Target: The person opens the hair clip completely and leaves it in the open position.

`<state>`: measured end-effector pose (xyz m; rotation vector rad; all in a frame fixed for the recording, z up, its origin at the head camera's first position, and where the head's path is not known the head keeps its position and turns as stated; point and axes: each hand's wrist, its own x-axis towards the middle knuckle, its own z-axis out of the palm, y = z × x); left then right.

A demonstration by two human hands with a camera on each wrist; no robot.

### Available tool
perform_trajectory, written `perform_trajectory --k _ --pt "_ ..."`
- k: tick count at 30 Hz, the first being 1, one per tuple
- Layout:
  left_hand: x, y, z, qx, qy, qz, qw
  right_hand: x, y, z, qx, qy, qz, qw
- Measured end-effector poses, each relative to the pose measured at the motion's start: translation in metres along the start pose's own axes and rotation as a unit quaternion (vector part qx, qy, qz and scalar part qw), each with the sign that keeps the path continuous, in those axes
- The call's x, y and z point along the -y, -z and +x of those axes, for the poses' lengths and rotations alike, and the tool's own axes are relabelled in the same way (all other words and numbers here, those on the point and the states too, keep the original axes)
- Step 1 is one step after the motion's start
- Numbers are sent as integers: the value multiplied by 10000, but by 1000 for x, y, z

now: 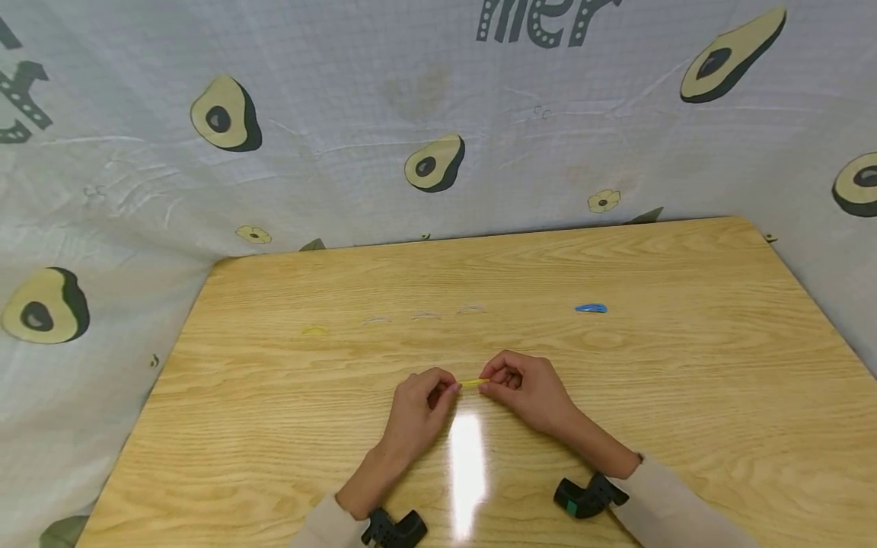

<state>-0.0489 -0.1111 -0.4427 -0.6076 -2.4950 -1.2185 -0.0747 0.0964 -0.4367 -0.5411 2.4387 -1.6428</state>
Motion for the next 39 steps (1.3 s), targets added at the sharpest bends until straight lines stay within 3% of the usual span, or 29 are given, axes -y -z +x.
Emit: perform_trajectory --k 9,26,39 --pt "0 -1 0 -32 -92 -356 9993 2 0 -2 -49 -92 55 9999" --pt "-1 0 1 22 -5 -339 9994 0 -2 -1 -147 57 43 9999" --pt "-1 -1 0 -31 -122 -380 9992 3 -5 -1 -268 176 -18 9995"
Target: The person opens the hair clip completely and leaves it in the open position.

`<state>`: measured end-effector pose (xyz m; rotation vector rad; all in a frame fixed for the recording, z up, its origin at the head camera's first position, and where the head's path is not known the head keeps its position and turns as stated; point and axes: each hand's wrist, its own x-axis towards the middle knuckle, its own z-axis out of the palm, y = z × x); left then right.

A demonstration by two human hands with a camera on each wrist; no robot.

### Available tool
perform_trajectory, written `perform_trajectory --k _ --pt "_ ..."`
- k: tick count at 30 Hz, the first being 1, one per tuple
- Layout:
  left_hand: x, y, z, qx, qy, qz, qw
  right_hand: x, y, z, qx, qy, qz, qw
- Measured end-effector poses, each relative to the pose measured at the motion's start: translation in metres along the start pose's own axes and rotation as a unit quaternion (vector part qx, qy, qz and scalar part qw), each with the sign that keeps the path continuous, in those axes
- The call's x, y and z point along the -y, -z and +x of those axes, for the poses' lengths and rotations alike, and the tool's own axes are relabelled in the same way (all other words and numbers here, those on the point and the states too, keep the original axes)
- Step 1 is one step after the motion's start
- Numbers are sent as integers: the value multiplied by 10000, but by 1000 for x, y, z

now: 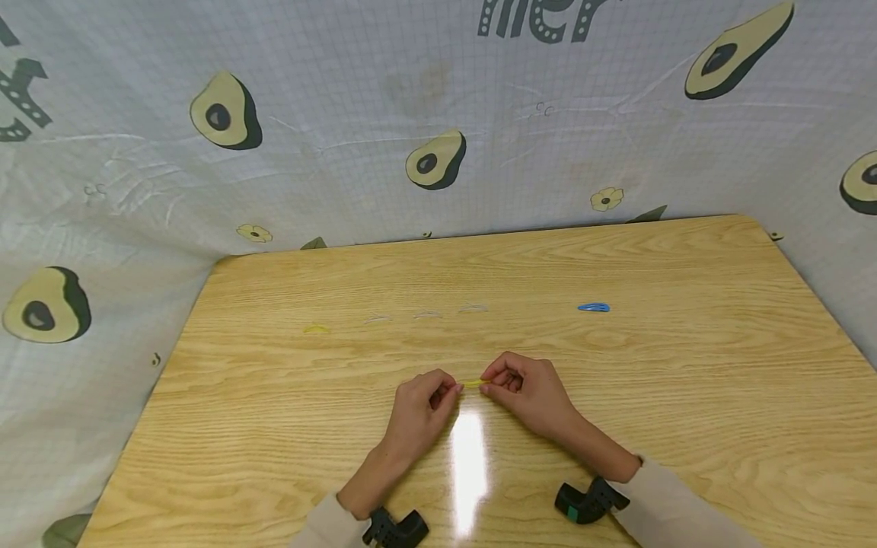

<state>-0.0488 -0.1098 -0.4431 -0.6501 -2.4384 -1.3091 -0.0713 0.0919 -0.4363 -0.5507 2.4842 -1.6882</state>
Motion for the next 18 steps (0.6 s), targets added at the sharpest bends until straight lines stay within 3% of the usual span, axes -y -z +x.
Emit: perform_trajectory --k 18 --pt "1 0 0 -95 -130 34 9999 2 -1 0 -91 58 -46 9999"
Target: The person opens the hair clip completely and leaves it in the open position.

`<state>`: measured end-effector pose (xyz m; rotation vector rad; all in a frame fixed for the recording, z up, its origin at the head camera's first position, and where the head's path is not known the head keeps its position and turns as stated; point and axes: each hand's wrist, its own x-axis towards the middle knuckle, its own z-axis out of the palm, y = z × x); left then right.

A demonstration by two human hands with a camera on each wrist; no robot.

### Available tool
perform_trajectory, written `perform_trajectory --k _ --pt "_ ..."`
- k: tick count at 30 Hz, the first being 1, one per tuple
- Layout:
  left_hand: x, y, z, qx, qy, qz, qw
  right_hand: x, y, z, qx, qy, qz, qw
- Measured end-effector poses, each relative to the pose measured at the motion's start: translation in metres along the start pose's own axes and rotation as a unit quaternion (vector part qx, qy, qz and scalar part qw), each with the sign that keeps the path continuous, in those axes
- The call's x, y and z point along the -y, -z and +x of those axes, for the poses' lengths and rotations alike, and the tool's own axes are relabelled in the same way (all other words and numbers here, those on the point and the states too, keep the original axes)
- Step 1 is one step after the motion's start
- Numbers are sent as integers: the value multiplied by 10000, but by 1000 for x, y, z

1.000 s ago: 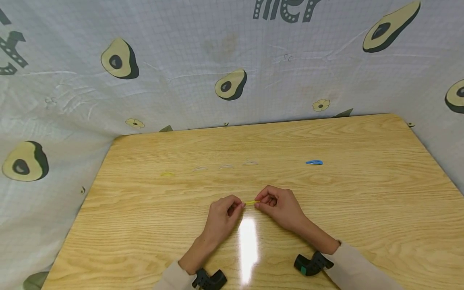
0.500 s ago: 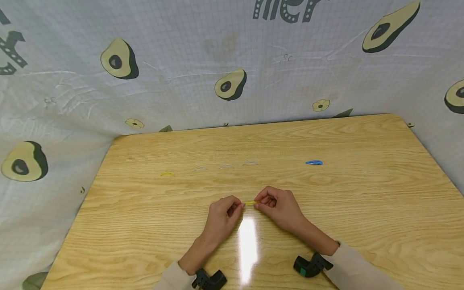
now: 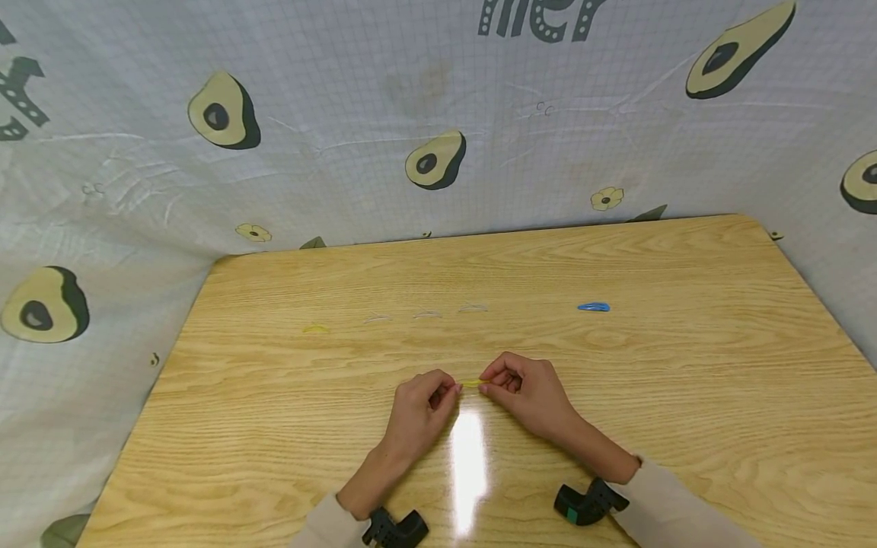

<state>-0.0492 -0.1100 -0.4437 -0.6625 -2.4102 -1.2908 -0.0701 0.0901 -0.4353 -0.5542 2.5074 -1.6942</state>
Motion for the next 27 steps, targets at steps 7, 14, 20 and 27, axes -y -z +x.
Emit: perform_trajectory --k 7,14,20,27 --pt "1 -1 -1 -42 -10 53 10000 0 0 0 0 12 -16 10000" --pt "3 -2 -1 -64 -7 14 10000 1 -1 0 -40 38 -38 10000" --pt "2 -2 -1 -95 -37 25 9999 1 -2 0 -113 92 -47 9999" --pt "2 -1 -1 -109 -17 77 9999 0 -4 -1 -139 61 -67 9999"
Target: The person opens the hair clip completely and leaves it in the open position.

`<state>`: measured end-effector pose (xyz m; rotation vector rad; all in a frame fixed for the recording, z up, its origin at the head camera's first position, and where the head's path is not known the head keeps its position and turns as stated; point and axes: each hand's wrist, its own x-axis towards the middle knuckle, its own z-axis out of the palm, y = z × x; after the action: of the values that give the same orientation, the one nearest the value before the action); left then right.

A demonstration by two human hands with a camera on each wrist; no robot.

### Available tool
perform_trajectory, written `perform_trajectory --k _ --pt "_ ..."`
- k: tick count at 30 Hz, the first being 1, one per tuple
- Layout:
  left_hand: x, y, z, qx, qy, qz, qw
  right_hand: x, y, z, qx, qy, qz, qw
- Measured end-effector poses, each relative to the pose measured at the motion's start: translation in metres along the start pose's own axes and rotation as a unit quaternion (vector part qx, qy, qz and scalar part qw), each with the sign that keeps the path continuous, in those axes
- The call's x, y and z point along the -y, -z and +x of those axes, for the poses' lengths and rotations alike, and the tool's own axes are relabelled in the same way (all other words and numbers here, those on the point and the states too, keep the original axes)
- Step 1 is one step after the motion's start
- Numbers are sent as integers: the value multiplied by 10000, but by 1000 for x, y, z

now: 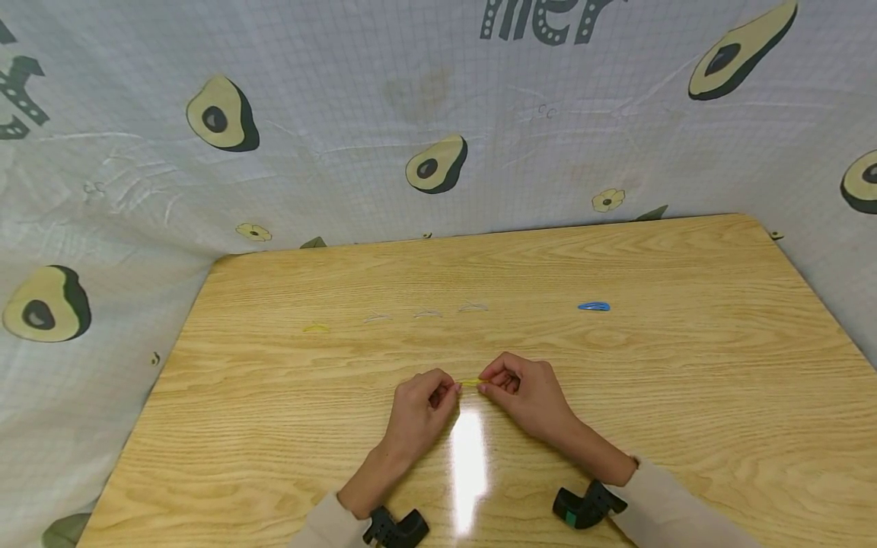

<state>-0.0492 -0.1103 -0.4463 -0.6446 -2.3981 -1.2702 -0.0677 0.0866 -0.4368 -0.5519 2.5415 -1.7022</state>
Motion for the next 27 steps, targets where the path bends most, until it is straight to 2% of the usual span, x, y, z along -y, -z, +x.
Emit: perform_trajectory --k 27 --pt "0 0 0 -45 6 -19 10000 1 -3 -2 -130 -4 -20 9999"
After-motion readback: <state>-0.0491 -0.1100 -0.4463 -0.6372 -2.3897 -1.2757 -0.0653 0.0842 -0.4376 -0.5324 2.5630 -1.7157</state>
